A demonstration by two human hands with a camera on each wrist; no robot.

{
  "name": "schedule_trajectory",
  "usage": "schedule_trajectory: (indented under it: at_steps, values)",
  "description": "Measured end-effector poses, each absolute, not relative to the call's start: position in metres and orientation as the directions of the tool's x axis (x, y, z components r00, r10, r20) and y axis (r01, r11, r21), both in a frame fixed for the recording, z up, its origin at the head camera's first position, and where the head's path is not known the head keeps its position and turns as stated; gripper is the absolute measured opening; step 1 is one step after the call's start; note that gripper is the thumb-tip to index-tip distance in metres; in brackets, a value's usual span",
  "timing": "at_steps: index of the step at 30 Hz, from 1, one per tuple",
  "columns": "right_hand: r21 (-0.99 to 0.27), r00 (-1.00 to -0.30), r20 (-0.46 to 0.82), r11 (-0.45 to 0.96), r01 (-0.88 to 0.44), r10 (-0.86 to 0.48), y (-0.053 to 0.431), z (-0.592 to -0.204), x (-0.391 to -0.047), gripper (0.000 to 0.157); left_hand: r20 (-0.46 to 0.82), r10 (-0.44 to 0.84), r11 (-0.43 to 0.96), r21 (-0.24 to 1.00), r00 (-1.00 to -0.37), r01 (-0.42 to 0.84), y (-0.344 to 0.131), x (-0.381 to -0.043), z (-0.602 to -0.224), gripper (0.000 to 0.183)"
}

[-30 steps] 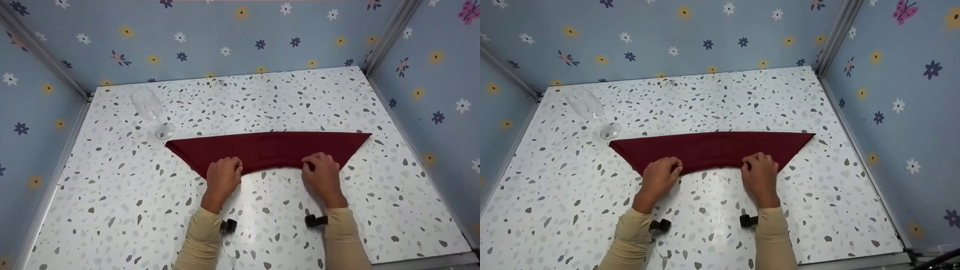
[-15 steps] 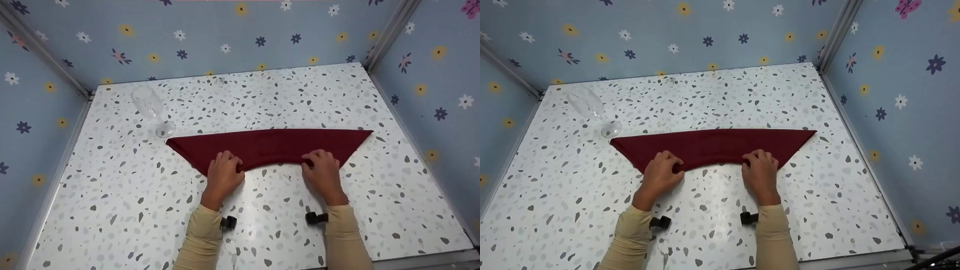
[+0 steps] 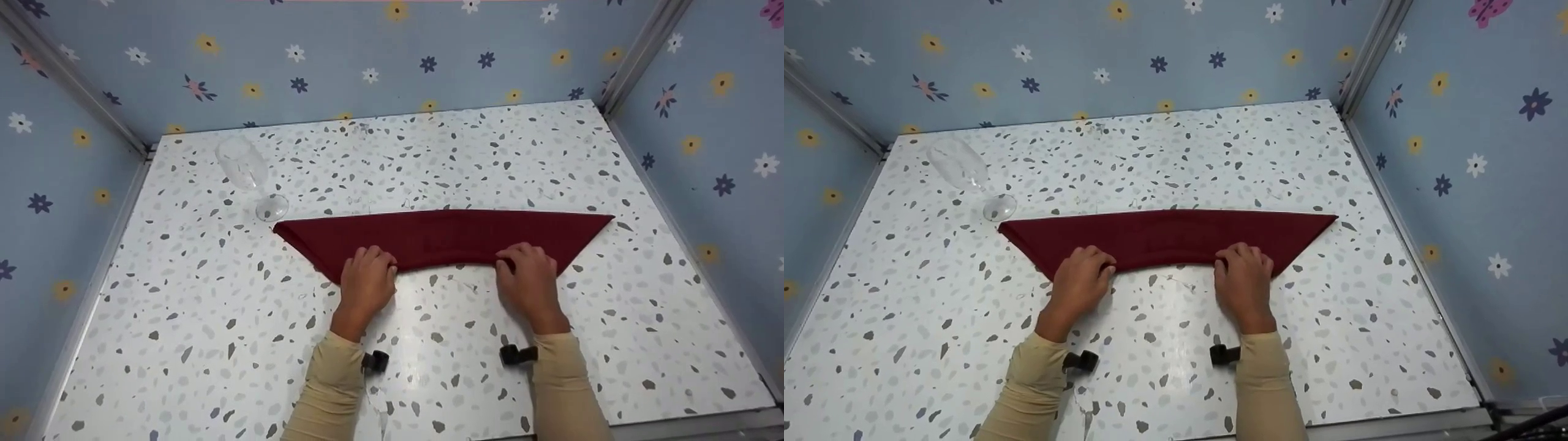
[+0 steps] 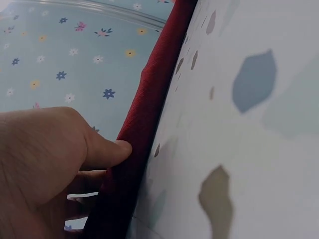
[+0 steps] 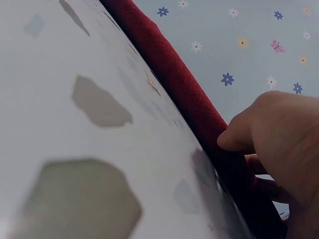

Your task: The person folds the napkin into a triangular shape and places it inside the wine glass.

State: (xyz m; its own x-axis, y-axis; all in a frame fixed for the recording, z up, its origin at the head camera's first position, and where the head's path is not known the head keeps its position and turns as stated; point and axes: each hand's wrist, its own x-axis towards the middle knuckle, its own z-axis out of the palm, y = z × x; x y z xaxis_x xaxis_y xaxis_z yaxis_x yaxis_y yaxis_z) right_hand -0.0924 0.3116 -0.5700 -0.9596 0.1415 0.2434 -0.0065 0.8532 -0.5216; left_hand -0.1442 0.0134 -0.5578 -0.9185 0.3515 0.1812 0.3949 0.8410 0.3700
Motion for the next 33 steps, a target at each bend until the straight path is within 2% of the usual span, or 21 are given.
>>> schedule_trajectory:
  at_steps: [13, 22, 28, 33]
  values:
    - [-0.531, -0.951, 0.272, 0.847, -0.025, 0.143, 0.3137, -0.5695, -0.0913, 0.019, 0.181, 0.353, 0.842, 0.366, -0.918, 0.396, 0.0092, -0.1474, -0.5590, 0.015]
    - [-0.567, -0.954, 0.224, 0.823, 0.038, 0.199, 0.3136, -0.5687, -0.0913, 0.018, 0.171, 0.339, 0.842, 0.383, -0.925, 0.380, 0.0073, -0.1483, -0.5567, 0.016]
    - [-0.580, -0.947, 0.214, 0.811, 0.075, 0.240, 0.3134, -0.5679, -0.0931, 0.009, 0.155, 0.286, 0.840, 0.435, -0.946, 0.325, 0.0060, -0.1509, -0.5578, 0.007]
    - [-0.560, -0.950, 0.209, 0.825, 0.079, 0.232, 0.3145, -0.5668, -0.0934, 0.009, 0.167, 0.264, 0.841, 0.442, -0.950, 0.312, 0.0059, -0.1513, -0.5582, 0.013]
